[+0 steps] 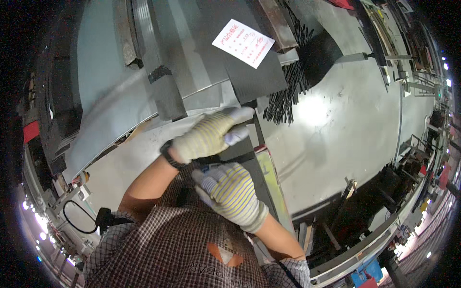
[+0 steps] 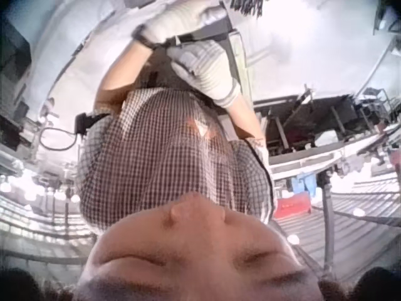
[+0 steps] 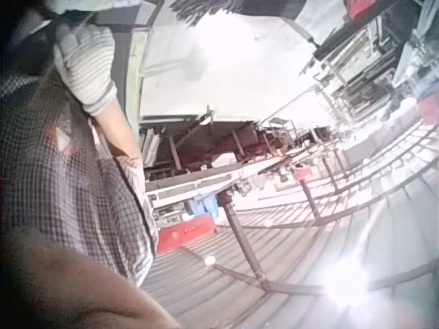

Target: Applying adhesive labels and tape to manufactured foam or building blocks on a factory assembly table.

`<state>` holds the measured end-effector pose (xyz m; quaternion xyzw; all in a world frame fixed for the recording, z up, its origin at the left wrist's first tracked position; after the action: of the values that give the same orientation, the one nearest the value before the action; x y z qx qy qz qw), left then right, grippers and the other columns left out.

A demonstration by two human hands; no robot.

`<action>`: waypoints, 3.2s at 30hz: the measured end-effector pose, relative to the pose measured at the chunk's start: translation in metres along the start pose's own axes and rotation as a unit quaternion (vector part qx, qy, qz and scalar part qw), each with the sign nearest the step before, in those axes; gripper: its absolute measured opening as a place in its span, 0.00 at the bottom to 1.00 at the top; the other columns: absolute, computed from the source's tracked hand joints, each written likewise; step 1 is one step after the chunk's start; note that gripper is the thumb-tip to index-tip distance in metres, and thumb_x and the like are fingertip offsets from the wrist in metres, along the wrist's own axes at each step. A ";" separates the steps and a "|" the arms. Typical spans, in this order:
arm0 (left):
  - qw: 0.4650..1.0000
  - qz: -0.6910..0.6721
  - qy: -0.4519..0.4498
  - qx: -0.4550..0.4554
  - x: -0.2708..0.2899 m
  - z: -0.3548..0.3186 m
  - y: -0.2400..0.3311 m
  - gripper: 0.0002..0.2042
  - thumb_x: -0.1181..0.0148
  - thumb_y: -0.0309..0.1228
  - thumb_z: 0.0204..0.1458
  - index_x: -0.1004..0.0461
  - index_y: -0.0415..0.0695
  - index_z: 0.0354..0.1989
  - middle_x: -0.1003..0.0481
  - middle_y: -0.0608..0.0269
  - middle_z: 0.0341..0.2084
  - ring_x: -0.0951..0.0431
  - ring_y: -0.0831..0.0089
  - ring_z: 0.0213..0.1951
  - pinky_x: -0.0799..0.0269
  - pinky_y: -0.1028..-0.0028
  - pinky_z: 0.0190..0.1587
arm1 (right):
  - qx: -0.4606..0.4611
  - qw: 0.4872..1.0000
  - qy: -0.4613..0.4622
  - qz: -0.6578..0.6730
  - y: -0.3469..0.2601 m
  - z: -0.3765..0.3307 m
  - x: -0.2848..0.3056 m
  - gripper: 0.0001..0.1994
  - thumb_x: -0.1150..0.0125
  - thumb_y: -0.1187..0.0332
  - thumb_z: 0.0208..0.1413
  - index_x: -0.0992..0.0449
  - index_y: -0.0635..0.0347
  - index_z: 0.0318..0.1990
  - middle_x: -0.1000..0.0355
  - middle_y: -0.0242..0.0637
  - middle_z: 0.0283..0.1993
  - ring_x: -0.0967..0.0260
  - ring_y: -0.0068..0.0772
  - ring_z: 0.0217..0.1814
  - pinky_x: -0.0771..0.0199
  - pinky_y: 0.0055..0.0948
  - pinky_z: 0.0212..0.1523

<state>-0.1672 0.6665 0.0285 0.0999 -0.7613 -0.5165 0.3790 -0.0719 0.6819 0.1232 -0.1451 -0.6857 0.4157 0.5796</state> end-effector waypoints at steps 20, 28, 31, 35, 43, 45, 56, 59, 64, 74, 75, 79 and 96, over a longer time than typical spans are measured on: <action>0.807 -0.450 0.311 0.223 -0.046 -0.133 -0.057 0.34 0.26 0.30 0.48 0.36 0.38 0.64 0.30 0.58 0.58 0.29 0.67 0.59 0.32 0.65 0.62 | -0.094 0.967 -0.036 -0.235 0.097 -0.064 -0.012 0.44 0.41 0.33 0.53 0.30 0.70 0.60 0.30 0.53 0.52 0.32 0.53 0.51 0.35 0.47 0.51; 0.608 -0.776 0.146 0.081 -0.092 -0.196 -0.069 0.38 0.31 0.52 0.53 0.34 0.43 0.67 0.27 0.61 0.61 0.29 0.58 0.63 0.35 0.54 0.68 | -0.303 0.833 -0.448 -0.115 0.090 -0.349 -0.081 0.70 0.27 0.27 0.31 0.54 0.64 0.76 0.55 0.65 0.76 0.62 0.64 0.81 0.70 0.66 0.76; 0.384 -0.896 0.121 0.186 -0.132 -0.214 -0.092 0.35 0.34 0.56 0.55 0.29 0.44 0.63 0.25 0.60 0.60 0.27 0.60 0.62 0.34 0.58 0.67 | -0.407 0.802 -0.428 -0.093 0.061 -0.416 -0.097 0.63 0.27 0.35 0.34 0.51 0.66 0.73 0.52 0.62 0.69 0.56 0.57 0.72 0.55 0.53 0.68; 0.433 -0.900 0.058 -0.003 -0.112 -0.213 -0.161 0.23 0.42 0.49 0.63 0.27 0.46 0.60 0.23 0.60 0.54 0.25 0.65 0.59 0.32 0.63 0.65 | -0.436 0.855 -0.274 -0.059 0.021 -0.335 -0.101 0.46 0.27 0.52 0.42 0.41 0.65 0.66 0.38 0.48 0.54 0.40 0.40 0.53 0.38 0.41 0.51; 0.659 -0.743 -0.058 -0.100 -0.067 -0.281 -0.176 0.22 0.40 0.29 0.62 0.32 0.38 0.63 0.28 0.60 0.60 0.31 0.68 0.61 0.34 0.68 0.64 | -0.225 0.973 -0.043 -0.011 -0.079 -0.040 -0.137 0.43 0.19 0.63 0.38 0.36 0.67 0.62 0.28 0.45 0.50 0.29 0.44 0.54 0.27 0.39 0.55; 0.818 -0.565 0.104 0.008 -0.018 -0.291 -0.200 0.18 0.39 0.32 0.63 0.27 0.38 0.59 0.23 0.60 0.52 0.27 0.66 0.58 0.34 0.69 0.64 | -0.222 0.974 -0.041 -0.025 -0.112 -0.011 -0.172 0.43 0.18 0.61 0.35 0.35 0.68 0.60 0.28 0.47 0.51 0.29 0.46 0.55 0.28 0.39 0.56; 0.559 -0.746 0.349 0.094 0.062 -0.322 -0.267 0.29 0.50 0.52 0.67 0.33 0.38 0.63 0.21 0.47 0.51 0.19 0.56 0.48 0.27 0.60 0.57 | 0.008 0.999 0.045 0.020 -0.208 0.367 -0.268 0.35 0.27 0.48 0.47 0.29 0.71 0.52 0.25 0.60 0.50 0.27 0.62 0.53 0.27 0.50 0.55; 0.689 -0.630 0.321 0.159 0.050 -0.296 -0.237 0.23 0.50 0.46 0.69 0.31 0.40 0.60 0.21 0.51 0.48 0.19 0.60 0.46 0.27 0.60 0.57 | -0.009 0.997 0.019 -0.070 -0.200 0.374 -0.266 0.40 0.31 0.43 0.52 0.32 0.74 0.57 0.27 0.62 0.55 0.28 0.64 0.55 0.28 0.51 0.57; 0.767 -0.466 0.437 0.064 0.118 -0.227 -0.167 0.14 0.47 0.35 0.68 0.30 0.38 0.55 0.24 0.62 0.43 0.26 0.76 0.45 0.29 0.74 0.48 | 0.049 0.997 0.047 -0.025 -0.144 0.287 -0.150 0.41 0.35 0.43 0.55 0.34 0.75 0.61 0.29 0.63 0.57 0.29 0.62 0.58 0.28 0.49 0.59; 0.837 -0.156 0.491 0.187 0.249 -0.036 -0.165 0.53 0.21 0.43 0.43 0.50 0.38 0.74 0.36 0.38 0.66 0.31 0.49 0.64 0.35 0.62 0.67 | -0.046 0.875 0.364 -0.315 0.151 0.193 0.182 0.29 0.27 0.58 0.53 0.29 0.68 0.57 0.24 0.54 0.44 0.25 0.52 0.46 0.26 0.43 0.50; 0.834 -0.160 0.496 0.179 0.257 -0.024 -0.171 0.55 0.19 0.40 0.40 0.50 0.38 0.74 0.35 0.41 0.64 0.29 0.52 0.62 0.34 0.63 0.67 | -0.094 0.910 0.336 -0.224 0.191 0.197 0.191 0.29 0.27 0.58 0.53 0.28 0.67 0.56 0.24 0.53 0.43 0.26 0.50 0.45 0.26 0.41 0.50; 0.822 -0.267 0.484 0.140 0.265 0.013 -0.196 0.58 0.19 0.28 0.35 0.54 0.39 0.74 0.32 0.50 0.60 0.29 0.62 0.59 0.32 0.68 0.65 | -0.118 0.968 0.209 -0.072 0.265 0.228 0.179 0.25 0.24 0.57 0.50 0.24 0.65 0.49 0.28 0.40 0.39 0.32 0.34 0.39 0.29 0.34 0.44; 0.872 -0.094 0.468 0.106 0.341 0.073 -0.199 0.51 0.19 0.30 0.37 0.47 0.31 0.69 0.29 0.45 0.58 0.28 0.59 0.60 0.33 0.65 0.64 | -0.146 0.973 0.171 -0.043 0.196 0.304 0.112 0.26 0.29 0.54 0.52 0.27 0.72 0.44 0.26 0.57 0.41 0.29 0.60 0.45 0.30 0.47 0.49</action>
<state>-0.5007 0.4448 0.0053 0.4409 -0.5321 -0.3586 0.6276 -0.4374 0.7558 0.0593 -0.2675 -0.6353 0.2546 0.6782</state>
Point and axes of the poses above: each hand's wrist, its own z-axis towards the middle knuckle, its own x-axis out of the back of the hand, y = z × x, the point moved 10 cm from there along z, towards the middle knuckle
